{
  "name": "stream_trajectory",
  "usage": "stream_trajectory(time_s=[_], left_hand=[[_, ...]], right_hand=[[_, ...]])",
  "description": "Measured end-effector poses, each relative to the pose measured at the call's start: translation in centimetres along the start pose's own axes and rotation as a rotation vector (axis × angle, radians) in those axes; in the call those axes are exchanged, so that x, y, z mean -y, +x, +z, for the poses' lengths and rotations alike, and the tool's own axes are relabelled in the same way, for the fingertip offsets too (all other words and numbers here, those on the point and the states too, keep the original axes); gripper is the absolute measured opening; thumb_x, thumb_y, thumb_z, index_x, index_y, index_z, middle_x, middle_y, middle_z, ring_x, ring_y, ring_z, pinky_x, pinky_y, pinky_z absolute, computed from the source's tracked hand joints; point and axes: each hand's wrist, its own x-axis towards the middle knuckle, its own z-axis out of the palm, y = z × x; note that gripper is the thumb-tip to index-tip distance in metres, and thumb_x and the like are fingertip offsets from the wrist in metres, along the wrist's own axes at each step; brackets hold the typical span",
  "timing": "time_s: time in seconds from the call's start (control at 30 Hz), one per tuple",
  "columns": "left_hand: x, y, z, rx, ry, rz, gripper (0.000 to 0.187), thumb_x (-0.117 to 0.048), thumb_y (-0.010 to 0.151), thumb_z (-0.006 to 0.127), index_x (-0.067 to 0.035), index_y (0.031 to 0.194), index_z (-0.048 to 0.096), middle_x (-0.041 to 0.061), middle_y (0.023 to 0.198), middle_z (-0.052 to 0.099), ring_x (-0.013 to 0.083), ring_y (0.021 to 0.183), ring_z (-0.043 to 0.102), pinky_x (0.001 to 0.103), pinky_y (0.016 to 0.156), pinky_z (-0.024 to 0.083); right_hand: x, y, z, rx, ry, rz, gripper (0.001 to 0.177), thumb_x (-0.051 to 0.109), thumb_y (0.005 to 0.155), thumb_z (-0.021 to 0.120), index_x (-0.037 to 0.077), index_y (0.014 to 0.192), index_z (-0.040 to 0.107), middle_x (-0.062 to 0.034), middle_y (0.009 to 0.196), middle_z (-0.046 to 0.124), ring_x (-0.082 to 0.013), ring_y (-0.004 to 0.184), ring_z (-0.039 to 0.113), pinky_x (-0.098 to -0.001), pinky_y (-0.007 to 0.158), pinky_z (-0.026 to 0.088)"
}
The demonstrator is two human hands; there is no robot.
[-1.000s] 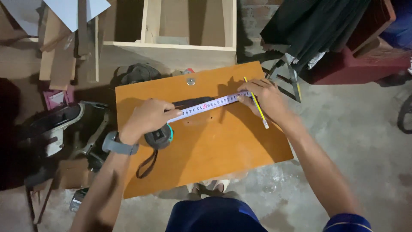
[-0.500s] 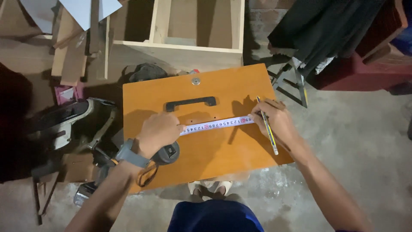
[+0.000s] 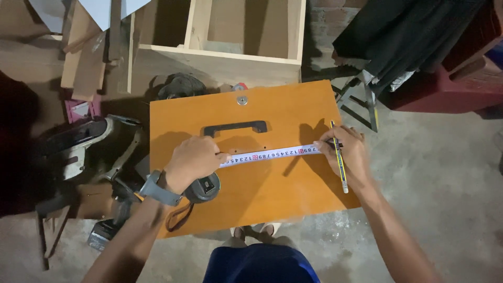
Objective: The person measures an orange wooden board using a tape measure and marks specific points with a pencil. They repeatedly adjust the tape measure to take different measurements and make corresponding marks on the board's surface.
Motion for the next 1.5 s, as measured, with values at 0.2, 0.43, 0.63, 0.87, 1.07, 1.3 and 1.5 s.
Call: stream_trajectory(time_s=[0.2, 0.43, 0.63, 0.87, 1.07, 1.3, 1.5], left_hand=[[-0.2, -0.1, -0.5, 0.006, -0.019, -0.017, 0.036, -0.034, 0.096, 0.059, -0.006, 0.099, 0.08, 0.017, 0.086, 0.073, 0.0345, 0.088, 0.074, 0.041, 0.07, 0.06], [-0.1, 0.1, -0.6, 0.031, -0.002, 0.001, 0.038, -0.035, 0.096, 0.059, -0.005, 0.105, 0.08, 0.018, 0.089, 0.073, 0.0369, 0.091, 0.074, 0.043, 0.072, 0.06], [0.3, 0.2, -0.6, 0.039, 0.034, 0.005, 0.037, -0.036, 0.096, 0.058, -0.007, 0.105, 0.08, 0.016, 0.085, 0.071, 0.0319, 0.084, 0.074, 0.04, 0.067, 0.06], [0.0, -0.1, -0.5, 0.026, 0.002, 0.001, 0.037, -0.037, 0.095, 0.059, -0.008, 0.104, 0.08, 0.015, 0.084, 0.071, 0.0319, 0.082, 0.074, 0.039, 0.065, 0.06], [0.0, -0.1, -1.0, 0.015, 0.017, 0.001, 0.037, -0.036, 0.097, 0.059, -0.007, 0.103, 0.08, 0.014, 0.081, 0.07, 0.0305, 0.079, 0.072, 0.039, 0.062, 0.058], [0.0, -0.1, -0.7, 0.011, -0.005, 0.0, 0.036, -0.035, 0.098, 0.059, -0.006, 0.103, 0.08, 0.014, 0.08, 0.069, 0.0281, 0.079, 0.072, 0.036, 0.062, 0.058], [-0.2, -0.3, -0.8, -0.003, -0.023, -0.005, 0.036, -0.036, 0.097, 0.06, -0.005, 0.099, 0.079, 0.013, 0.076, 0.068, 0.027, 0.076, 0.072, 0.037, 0.06, 0.058]], right_hand=[[0.7, 0.1, 0.1, -0.04, -0.026, 0.037, 0.012, 0.02, 0.083, 0.086, 0.019, 0.084, 0.074, -0.003, 0.076, 0.069, -0.0293, 0.079, 0.068, -0.0344, 0.08, 0.047], [0.4, 1.2, -0.6, -0.027, 0.132, 0.042, 0.009, 0.005, 0.085, 0.081, 0.007, 0.086, 0.073, -0.0129, 0.072, 0.065, -0.0325, 0.071, 0.064, -0.0351, 0.077, 0.049], [0.2, 1.4, -0.1, -0.066, -0.045, -0.187, 0.011, 0.008, 0.084, 0.083, 0.012, 0.083, 0.073, -0.0079, 0.068, 0.062, -0.0328, 0.068, 0.064, -0.034, 0.071, 0.047], [-2.1, 1.5, 0.7, -0.128, -0.065, -0.293, 0.011, 0.011, 0.088, 0.082, 0.013, 0.084, 0.072, -0.0078, 0.076, 0.064, -0.0315, 0.072, 0.065, -0.0339, 0.076, 0.051], [-1.9, 1.7, 0.1, -0.023, -0.181, -0.371, 0.014, 0.01, 0.083, 0.083, 0.012, 0.084, 0.069, -0.0094, 0.082, 0.064, -0.0345, 0.08, 0.068, -0.0408, 0.073, 0.051], [-1.8, 1.9, -0.4, -0.041, -0.213, -0.373, 0.01, 0.013, 0.089, 0.076, 0.015, 0.084, 0.067, -0.0054, 0.081, 0.062, -0.0318, 0.076, 0.066, -0.0351, 0.073, 0.05], [-1.9, 2.4, -0.4, -0.013, -0.289, -0.444, 0.012, 0.012, 0.086, 0.077, 0.016, 0.083, 0.067, -0.0054, 0.077, 0.061, -0.0316, 0.075, 0.065, -0.0355, 0.072, 0.049]])
